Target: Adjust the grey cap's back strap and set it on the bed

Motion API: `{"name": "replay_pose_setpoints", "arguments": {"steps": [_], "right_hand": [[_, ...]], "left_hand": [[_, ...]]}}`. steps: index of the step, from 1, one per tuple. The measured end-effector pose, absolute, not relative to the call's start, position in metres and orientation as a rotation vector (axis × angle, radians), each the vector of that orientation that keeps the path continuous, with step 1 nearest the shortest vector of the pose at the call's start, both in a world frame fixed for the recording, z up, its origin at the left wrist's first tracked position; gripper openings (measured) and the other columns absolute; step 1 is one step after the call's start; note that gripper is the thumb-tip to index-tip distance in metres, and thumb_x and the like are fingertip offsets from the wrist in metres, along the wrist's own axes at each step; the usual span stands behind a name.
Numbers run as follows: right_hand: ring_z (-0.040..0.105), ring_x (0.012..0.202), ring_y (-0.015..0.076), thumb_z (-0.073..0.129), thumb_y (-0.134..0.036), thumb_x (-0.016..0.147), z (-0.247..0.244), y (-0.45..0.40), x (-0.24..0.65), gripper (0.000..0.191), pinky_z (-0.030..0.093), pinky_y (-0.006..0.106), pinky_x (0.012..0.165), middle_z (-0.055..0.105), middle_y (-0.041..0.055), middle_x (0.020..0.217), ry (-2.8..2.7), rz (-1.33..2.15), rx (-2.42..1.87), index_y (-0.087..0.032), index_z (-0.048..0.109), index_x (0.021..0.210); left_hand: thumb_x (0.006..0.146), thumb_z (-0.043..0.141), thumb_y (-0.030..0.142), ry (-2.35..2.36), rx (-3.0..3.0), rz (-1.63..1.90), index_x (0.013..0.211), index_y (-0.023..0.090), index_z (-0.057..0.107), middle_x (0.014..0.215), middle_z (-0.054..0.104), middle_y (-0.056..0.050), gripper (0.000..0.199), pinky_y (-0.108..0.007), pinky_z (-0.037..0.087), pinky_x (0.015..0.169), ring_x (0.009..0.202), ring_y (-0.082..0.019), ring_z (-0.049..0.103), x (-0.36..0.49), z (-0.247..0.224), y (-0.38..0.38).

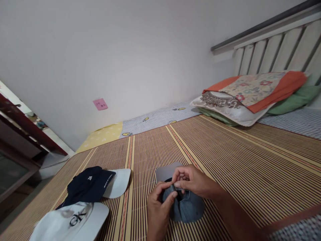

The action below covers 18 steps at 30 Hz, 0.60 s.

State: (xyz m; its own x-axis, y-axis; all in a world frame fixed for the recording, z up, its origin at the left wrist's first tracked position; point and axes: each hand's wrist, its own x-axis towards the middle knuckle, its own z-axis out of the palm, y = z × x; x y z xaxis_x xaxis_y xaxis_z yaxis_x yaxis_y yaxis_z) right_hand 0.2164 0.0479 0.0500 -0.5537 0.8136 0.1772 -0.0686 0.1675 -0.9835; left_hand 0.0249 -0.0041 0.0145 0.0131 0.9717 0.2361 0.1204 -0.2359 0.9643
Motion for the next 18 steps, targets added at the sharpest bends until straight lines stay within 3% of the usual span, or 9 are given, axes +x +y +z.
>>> {"name": "replay_pose_setpoints", "arguments": {"steps": [6,12,15,18], "right_hand": [[0.056,0.062,0.0098,0.067,-0.02,0.079,0.056,0.046,0.222,0.01,0.042,0.022,0.058,0.061,-0.004,0.07,-1.759,1.386,-0.791,-0.015,0.07,0.088],[0.049,0.066,0.0103,0.082,-0.022,0.069,0.066,0.043,0.219,0.024,0.038,0.022,0.059,0.055,-0.006,0.07,-1.84,1.325,-0.94,-0.016,0.073,0.09],[0.05,0.065,0.0109,0.077,-0.018,0.07,0.067,0.042,0.219,0.019,0.038,0.023,0.059,0.056,-0.0059,0.067,-1.872,1.288,-0.954,-0.016,0.074,0.089],[0.052,0.067,0.0113,0.073,-0.014,0.07,0.067,0.043,0.221,0.02,0.039,0.023,0.06,0.058,-0.0052,0.07,-1.894,1.235,-0.973,-0.017,0.074,0.089]], "left_hand": [[0.086,0.074,0.038,1.117,1.495,1.278,0.108,0.026,0.078,0.106,0.074,-0.005,0.025,-0.031,0.05,0.096,0.105,-0.022,0.067,0.019,0.011,-0.002],[0.083,0.079,0.039,1.115,1.334,1.261,0.119,0.025,0.067,0.103,0.071,-0.004,0.041,-0.029,0.05,0.093,0.102,-0.02,0.066,0.022,0.009,-0.001],[0.086,0.075,0.044,1.085,1.335,1.251,0.114,0.023,0.064,0.1,0.069,-0.004,0.037,-0.029,0.048,0.09,0.099,-0.019,0.064,0.02,0.012,-0.001],[0.092,0.066,0.05,1.111,1.35,1.181,0.098,0.02,0.062,0.089,0.062,-0.001,0.031,-0.025,0.044,0.074,0.083,-0.015,0.057,0.015,0.015,-0.001]]}}
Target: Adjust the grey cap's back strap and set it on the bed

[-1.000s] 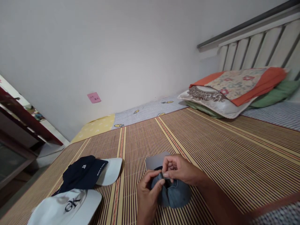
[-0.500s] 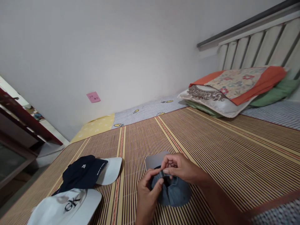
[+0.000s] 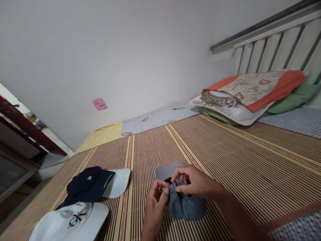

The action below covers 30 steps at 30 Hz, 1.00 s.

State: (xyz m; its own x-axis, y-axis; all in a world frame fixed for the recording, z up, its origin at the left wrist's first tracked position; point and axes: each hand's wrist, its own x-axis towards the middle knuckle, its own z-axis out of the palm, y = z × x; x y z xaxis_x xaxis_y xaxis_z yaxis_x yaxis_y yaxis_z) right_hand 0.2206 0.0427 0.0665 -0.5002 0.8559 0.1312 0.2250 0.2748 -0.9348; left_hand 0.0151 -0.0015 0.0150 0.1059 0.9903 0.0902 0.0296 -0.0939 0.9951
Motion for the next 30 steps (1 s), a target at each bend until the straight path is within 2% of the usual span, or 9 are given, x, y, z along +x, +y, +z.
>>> {"name": "replay_pose_setpoints", "arguments": {"steps": [3,11,15,30], "right_hand": [[0.053,0.068,0.0115,0.072,-0.015,0.07,0.065,0.043,0.222,0.019,0.04,0.024,0.062,0.058,-0.0047,0.072,-1.903,1.202,-0.974,-0.017,0.073,0.088],[0.055,0.071,0.0125,0.071,-0.015,0.071,0.062,0.042,0.223,0.02,0.042,0.024,0.065,0.061,-0.0034,0.075,-1.944,1.153,-0.969,-0.018,0.073,0.09],[0.054,0.072,0.013,0.075,-0.015,0.069,0.062,0.043,0.221,0.025,0.041,0.025,0.065,0.06,-0.0038,0.076,-1.949,1.183,-0.981,-0.019,0.075,0.094],[0.053,0.072,0.0138,0.076,-0.017,0.068,0.06,0.044,0.222,0.018,0.039,0.025,0.064,0.059,-0.0031,0.073,-1.981,1.164,-0.976,-0.018,0.075,0.086]], "left_hand": [[0.091,0.064,0.054,1.121,1.37,1.137,0.086,0.019,0.058,0.078,0.052,0.002,0.035,-0.024,0.037,0.065,0.071,-0.013,0.046,0.012,0.017,-0.001],[0.087,0.066,0.06,1.132,1.343,1.056,0.074,0.02,0.05,0.069,0.041,0.005,0.045,-0.026,0.03,0.063,0.067,-0.012,0.036,0.014,0.019,-0.001],[0.087,0.068,0.056,1.104,1.326,1.088,0.076,0.019,0.053,0.07,0.043,0.005,0.042,-0.025,0.031,0.064,0.068,-0.012,0.036,0.015,0.019,-0.001],[0.087,0.07,0.05,1.067,1.337,1.114,0.071,0.02,0.052,0.071,0.048,0.003,0.039,-0.025,0.034,0.065,0.069,-0.013,0.042,0.014,0.026,-0.002]]}}
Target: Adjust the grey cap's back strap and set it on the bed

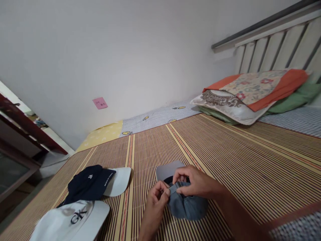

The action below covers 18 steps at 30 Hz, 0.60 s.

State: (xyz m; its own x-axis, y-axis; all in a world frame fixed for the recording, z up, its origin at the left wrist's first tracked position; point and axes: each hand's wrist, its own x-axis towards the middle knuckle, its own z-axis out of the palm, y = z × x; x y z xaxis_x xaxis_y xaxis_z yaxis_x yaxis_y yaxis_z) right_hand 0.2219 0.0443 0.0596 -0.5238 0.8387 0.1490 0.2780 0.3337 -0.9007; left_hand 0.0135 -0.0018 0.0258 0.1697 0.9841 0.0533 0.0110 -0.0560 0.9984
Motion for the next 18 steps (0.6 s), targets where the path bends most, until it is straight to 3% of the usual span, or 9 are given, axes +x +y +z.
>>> {"name": "replay_pose_setpoints", "arguments": {"steps": [6,10,12,15,18], "right_hand": [[0.056,0.073,0.0145,0.076,-0.02,0.07,0.058,0.046,0.222,0.025,0.043,0.026,0.067,0.063,-0.0026,0.074,-1.93,1.266,-0.958,-0.019,0.078,0.095],[0.065,0.087,0.0201,0.082,-0.031,0.07,0.051,0.051,0.233,0.037,0.048,0.031,0.078,0.073,0.0027,0.091,-1.944,1.358,-0.956,-0.019,0.078,0.104],[0.062,0.083,0.0192,0.087,-0.037,0.066,0.045,0.056,0.24,0.034,0.044,0.029,0.072,0.071,0.0007,0.085,-2.033,1.312,-1.01,-0.02,0.079,0.094],[0.049,0.064,0.0121,0.087,-0.037,0.065,0.037,0.061,0.247,0.027,0.029,0.024,0.057,0.056,-0.005,0.065,-2.109,1.358,-1.033,-0.017,0.07,0.069],[0.039,0.059,0.0093,0.08,-0.04,0.072,0.035,0.063,0.248,0.031,0.024,0.024,0.055,0.045,-0.0071,0.06,-2.042,1.518,-0.883,-0.017,0.061,0.064]], "left_hand": [[0.08,0.077,0.051,1.024,1.234,1.025,0.094,0.019,0.062,0.072,0.052,0.005,0.038,-0.024,0.035,0.065,0.068,-0.012,0.045,0.008,0.025,-0.001],[0.081,0.077,0.049,0.994,1.23,0.998,0.076,0.018,0.056,0.069,0.053,0.004,0.038,-0.024,0.036,0.065,0.067,-0.012,0.045,0.001,0.022,0.0],[0.083,0.076,0.048,0.971,1.194,1.055,0.078,0.019,0.057,0.07,0.055,0.003,0.036,-0.024,0.037,0.066,0.067,-0.012,0.046,-0.004,0.019,0.001],[0.086,0.073,0.047,0.923,1.179,1.059,0.084,0.017,0.063,0.076,0.064,0.0,0.032,-0.024,0.041,0.069,0.069,-0.013,0.052,-0.012,0.018,0.002],[0.086,0.073,0.048,0.832,1.172,1.008,0.084,0.016,0.067,0.072,0.068,-0.003,0.033,-0.024,0.044,0.067,0.067,-0.014,0.058,-0.018,0.022,0.0]]}}
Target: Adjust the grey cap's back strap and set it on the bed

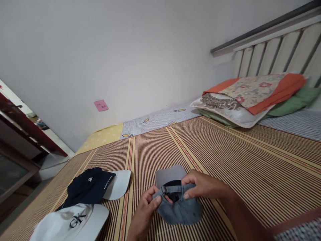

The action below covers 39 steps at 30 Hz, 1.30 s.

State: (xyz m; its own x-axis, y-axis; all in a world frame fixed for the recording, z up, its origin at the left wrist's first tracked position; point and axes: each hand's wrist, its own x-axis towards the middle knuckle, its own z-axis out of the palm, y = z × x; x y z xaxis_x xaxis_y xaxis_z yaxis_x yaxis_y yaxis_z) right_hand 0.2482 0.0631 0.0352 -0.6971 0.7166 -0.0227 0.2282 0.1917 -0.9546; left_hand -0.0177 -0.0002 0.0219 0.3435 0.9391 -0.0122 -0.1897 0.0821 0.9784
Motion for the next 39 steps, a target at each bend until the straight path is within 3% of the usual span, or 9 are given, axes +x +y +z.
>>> {"name": "replay_pose_setpoints", "arguments": {"steps": [4,9,13,17,21,29,35,39], "right_hand": [[0.038,0.06,0.0084,0.078,-0.056,0.077,0.037,0.063,0.248,0.045,0.027,0.023,0.057,0.046,-0.0069,0.064,-1.856,1.694,-0.617,-0.016,0.058,0.069],[0.05,0.058,0.0098,0.077,-0.062,0.079,0.03,0.059,0.247,0.05,0.033,0.022,0.055,0.062,-0.0008,0.07,-1.584,1.822,-0.454,-0.014,0.065,0.079],[0.045,0.049,0.0086,0.082,-0.062,0.073,0.019,0.057,0.243,0.051,0.029,0.021,0.048,0.057,-0.0036,0.06,-1.366,1.872,-0.377,-0.018,0.057,0.071],[0.045,0.05,0.009,0.082,-0.061,0.073,0.015,0.057,0.242,0.051,0.03,0.021,0.048,0.054,-0.0037,0.059,-1.256,1.847,-0.366,-0.02,0.052,0.069],[0.044,0.05,0.0096,0.083,-0.06,0.072,0.016,0.056,0.243,0.05,0.031,0.021,0.048,0.053,-0.0033,0.058,-1.224,1.834,-0.369,-0.019,0.055,0.069],[0.042,0.046,0.0081,0.083,-0.061,0.071,0.026,0.045,0.243,0.051,0.028,0.02,0.044,0.053,-0.004,0.055,-1.273,1.85,-0.348,-0.018,0.055,0.067],[0.044,0.046,0.0063,0.083,-0.058,0.073,0.03,0.049,0.245,0.048,0.03,0.017,0.043,0.061,-0.0017,0.061,-1.371,1.927,-0.316,-0.014,0.065,0.076],[0.046,0.044,0.0052,0.088,-0.055,0.07,0.04,0.05,0.24,0.052,0.032,0.014,0.042,0.06,-0.0049,0.057,-1.66,2.014,-0.322,-0.01,0.073,0.092]], "left_hand": [[0.08,0.079,0.051,0.738,1.099,0.95,0.08,0.017,0.064,0.058,0.059,0.001,0.037,-0.022,0.042,0.06,0.055,-0.011,0.053,-0.02,0.025,-0.004],[0.072,0.087,0.048,0.703,0.975,0.989,0.075,0.015,0.059,0.065,0.053,0.003,0.042,-0.018,0.032,0.056,0.057,-0.006,0.043,-0.017,0.024,-0.006],[0.071,0.088,0.043,0.631,0.861,1.006,0.079,0.014,0.066,0.069,0.056,0.001,0.037,-0.017,0.038,0.056,0.059,-0.007,0.048,-0.015,0.02,-0.007],[0.073,0.088,0.036,0.631,0.746,1.107,0.088,0.016,0.073,0.073,0.062,0.0,0.028,-0.018,0.047,0.069,0.068,-0.008,0.058,-0.017,0.014,-0.008],[0.077,0.083,0.036,0.554,0.754,1.093,0.08,0.016,0.072,0.072,0.059,0.0,0.023,-0.019,0.045,0.066,0.065,-0.008,0.053,-0.02,0.014,-0.009],[0.065,0.08,0.071,0.583,1.111,0.795,0.091,0.011,0.08,0.071,0.066,-0.008,0.065,-0.023,0.036,0.06,0.063,-0.014,0.055,-0.016,0.048,-0.021],[0.08,0.077,0.053,0.458,1.01,0.774,0.081,0.013,0.079,0.064,0.074,-0.009,0.04,-0.022,0.045,0.058,0.057,-0.015,0.064,-0.004,0.04,-0.025],[0.086,0.073,0.044,0.383,0.91,0.871,0.08,0.01,0.075,0.071,0.079,-0.014,0.035,-0.021,0.048,0.053,0.055,-0.017,0.07,-0.001,0.027,-0.024]]}}
